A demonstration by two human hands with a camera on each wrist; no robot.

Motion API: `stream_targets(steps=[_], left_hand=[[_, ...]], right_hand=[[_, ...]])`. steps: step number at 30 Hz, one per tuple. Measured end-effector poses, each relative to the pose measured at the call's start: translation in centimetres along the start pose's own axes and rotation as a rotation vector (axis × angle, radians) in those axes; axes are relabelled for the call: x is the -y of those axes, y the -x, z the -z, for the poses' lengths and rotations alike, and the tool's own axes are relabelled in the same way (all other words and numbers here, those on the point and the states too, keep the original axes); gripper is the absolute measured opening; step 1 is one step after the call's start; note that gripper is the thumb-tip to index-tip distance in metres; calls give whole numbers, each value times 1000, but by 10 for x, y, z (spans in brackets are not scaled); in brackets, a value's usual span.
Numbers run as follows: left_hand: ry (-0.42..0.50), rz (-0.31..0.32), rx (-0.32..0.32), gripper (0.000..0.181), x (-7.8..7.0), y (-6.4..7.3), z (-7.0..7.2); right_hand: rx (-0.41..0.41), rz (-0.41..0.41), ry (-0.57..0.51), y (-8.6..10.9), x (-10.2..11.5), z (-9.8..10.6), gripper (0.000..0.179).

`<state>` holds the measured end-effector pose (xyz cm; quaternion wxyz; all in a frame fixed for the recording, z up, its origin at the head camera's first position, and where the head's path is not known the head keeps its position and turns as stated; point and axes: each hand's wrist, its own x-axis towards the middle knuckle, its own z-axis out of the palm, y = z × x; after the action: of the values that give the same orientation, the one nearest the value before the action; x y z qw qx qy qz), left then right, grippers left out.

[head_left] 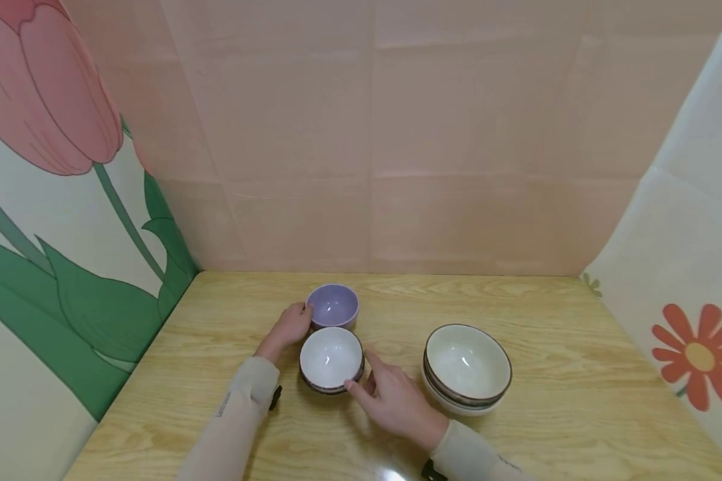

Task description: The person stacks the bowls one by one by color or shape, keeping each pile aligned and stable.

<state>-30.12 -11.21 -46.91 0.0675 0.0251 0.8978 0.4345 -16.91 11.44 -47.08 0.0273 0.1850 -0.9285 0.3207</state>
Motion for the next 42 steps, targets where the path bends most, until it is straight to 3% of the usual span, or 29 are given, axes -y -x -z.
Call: stream_targets(steps=[12, 21, 42], left_hand=[[-75, -52, -73, 37, 0, -2, -4], [-65, -62, -89, 36, 3, -2, -5], [-85, -39, -127, 36, 10, 5, -1]], right_hand=[[24, -5, -8, 0, 0, 0, 78], [32, -15, -7, 0, -1, -1, 80], [-9, 5, -1, -2, -2, 0, 79]])
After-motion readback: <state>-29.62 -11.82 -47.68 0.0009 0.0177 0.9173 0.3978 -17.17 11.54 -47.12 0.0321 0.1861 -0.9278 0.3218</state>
